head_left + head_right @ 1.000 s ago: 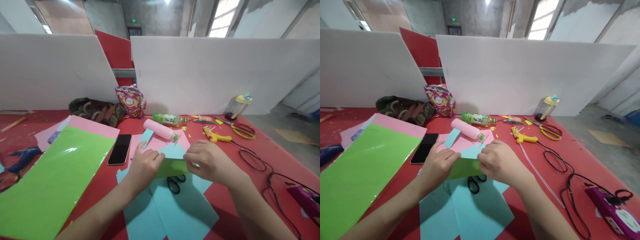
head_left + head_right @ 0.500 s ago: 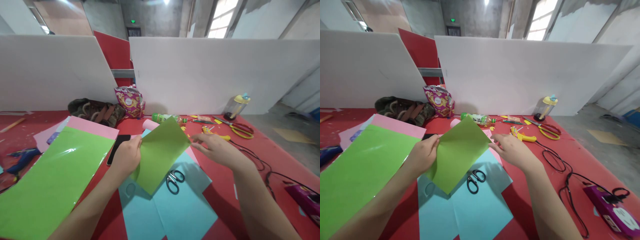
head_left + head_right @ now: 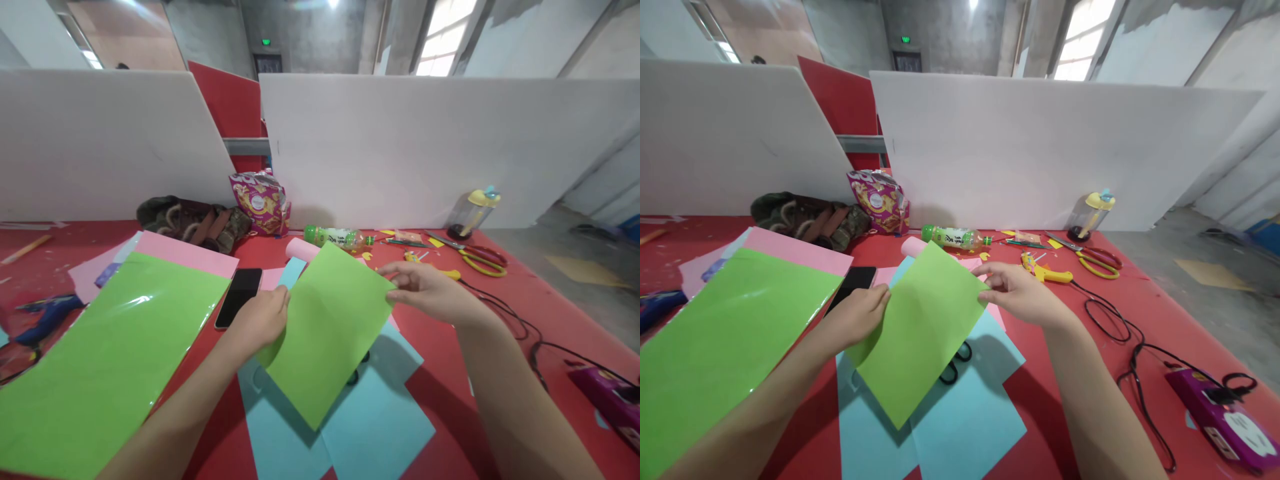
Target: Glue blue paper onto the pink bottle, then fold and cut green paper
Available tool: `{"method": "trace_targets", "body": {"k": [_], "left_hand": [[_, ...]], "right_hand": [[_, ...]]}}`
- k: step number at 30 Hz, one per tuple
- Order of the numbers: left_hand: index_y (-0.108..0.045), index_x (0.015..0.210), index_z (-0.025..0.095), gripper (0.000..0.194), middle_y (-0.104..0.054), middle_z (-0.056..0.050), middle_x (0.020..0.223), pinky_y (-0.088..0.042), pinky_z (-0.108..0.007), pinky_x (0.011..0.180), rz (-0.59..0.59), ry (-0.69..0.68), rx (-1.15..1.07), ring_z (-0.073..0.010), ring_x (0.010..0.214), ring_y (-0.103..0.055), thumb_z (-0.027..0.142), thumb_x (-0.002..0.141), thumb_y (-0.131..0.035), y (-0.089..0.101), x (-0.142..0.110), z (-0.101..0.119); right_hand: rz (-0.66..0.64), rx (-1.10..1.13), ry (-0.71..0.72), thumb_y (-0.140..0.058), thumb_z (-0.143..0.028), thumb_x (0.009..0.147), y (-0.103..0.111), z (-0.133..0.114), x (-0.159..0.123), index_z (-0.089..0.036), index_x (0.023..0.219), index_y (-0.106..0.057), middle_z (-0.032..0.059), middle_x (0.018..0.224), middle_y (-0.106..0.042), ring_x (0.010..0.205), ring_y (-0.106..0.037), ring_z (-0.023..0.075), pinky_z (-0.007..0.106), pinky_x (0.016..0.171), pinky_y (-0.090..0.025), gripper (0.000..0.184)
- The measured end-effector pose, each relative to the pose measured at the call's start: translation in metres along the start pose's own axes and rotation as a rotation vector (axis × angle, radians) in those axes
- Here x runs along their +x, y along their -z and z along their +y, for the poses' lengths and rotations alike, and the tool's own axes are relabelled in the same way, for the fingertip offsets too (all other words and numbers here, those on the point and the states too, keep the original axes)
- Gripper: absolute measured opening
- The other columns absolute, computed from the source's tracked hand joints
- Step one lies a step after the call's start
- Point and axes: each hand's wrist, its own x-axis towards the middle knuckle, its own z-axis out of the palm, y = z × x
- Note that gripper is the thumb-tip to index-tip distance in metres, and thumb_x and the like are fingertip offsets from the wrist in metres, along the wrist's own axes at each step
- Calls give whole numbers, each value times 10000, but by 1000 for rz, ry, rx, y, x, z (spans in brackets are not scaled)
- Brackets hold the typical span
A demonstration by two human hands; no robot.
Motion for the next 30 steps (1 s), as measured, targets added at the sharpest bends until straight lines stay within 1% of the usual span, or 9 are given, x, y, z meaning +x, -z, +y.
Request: {"method": "trace_targets", "body": {"k": [2, 4, 8, 11, 15, 19, 24, 27, 30], "left_hand": [[-523, 755, 128, 323, -618, -114, 679, -415, -303, 513, -59, -10, 0, -240, 631, -607, 271, 850, -250, -2, -2, 4], [-519, 904, 93, 304, -620, -155, 847, -456, -353, 628, -43, -65, -69, -264, 806, -601, 293, 843, -299, -5, -6, 10], [-219, 1261, 57, 523, -303, -219, 1313, -327, -441, 940, 99, -266, -285, -265, 1228, -268, 335, 836, -346, -8, -18, 28], [-53, 1316, 98, 755, -121, -192, 1388, -258, -446, 997, 15, -462, -482, -256, 1273, -131, 442, 772, -448, -3, -31, 39], [20, 1327, 159, 973, -70, -174, 1399, -268, -472, 991, -17, -523, -675, -296, 1269, -124, 437, 644, -615, 5, -43, 49], [4, 1325, 184, 891, -187, -149, 1379, -329, -416, 978, 10, -521, -757, -262, 1228, -270, 350, 690, -599, 3, -47, 53], [-42, 1324, 157, 681, -310, -136, 1330, -388, -351, 940, 72, -502, -752, -216, 1180, -365, 234, 792, -460, -3, -46, 54], [-159, 1303, 148, 545, -305, -128, 1334, -346, -351, 970, 192, -491, -634, -214, 1214, -307, 196, 812, -392, -4, -44, 52], [-226, 1271, 149, 457, -473, -122, 1194, -444, -295, 853, 316, -357, -609, -192, 1092, -460, 201, 833, -346, -1, -41, 46]], "right_hand": [[-4, 133, -16, -550, -202, 677, -1, -2, -1, -173, 961, -513, -54, 550, -545, 531, -543, 89, 229, 548, -433, 288], [11, 242, -20, -584, -184, 649, -3, -5, -1, -178, 938, -524, -68, 517, -541, 512, -544, 80, 218, 549, -436, 294], [28, 416, -27, -664, -213, 584, -9, -14, -5, -173, 809, -562, -54, 511, -565, 484, -543, 82, 214, 517, -440, 250], [30, 503, -6, -708, -266, 542, -15, -20, -9, -171, 707, -561, -32, 544, -586, 473, -541, 88, 215, 480, -434, 240], [25, 569, 2, -736, -296, 506, -29, -26, -12, -175, 661, -526, -41, 532, -559, 450, -526, 84, 212, 453, -422, 288], [25, 540, 52, -751, -324, 475, -45, -31, -12, -172, 647, -489, -29, 577, -543, 511, -518, 94, 211, 461, -412, 348], [133, 318, 70, -742, -384, 460, -61, -30, -9, -177, 541, -386, -52, 528, -445, 495, -425, 81, 195, 423, -334, 420], [184, 287, 83, -730, -417, 466, -65, -31, -8, -184, 507, -317, -67, 491, -384, 467, -368, 66, 187, 406, -291, 476], [200, 335, 86, -709, -440, 486, -61, -33, -8, -184, 505, -332, -72, 474, -383, 435, -353, 57, 182, 389, -285, 456]]}}
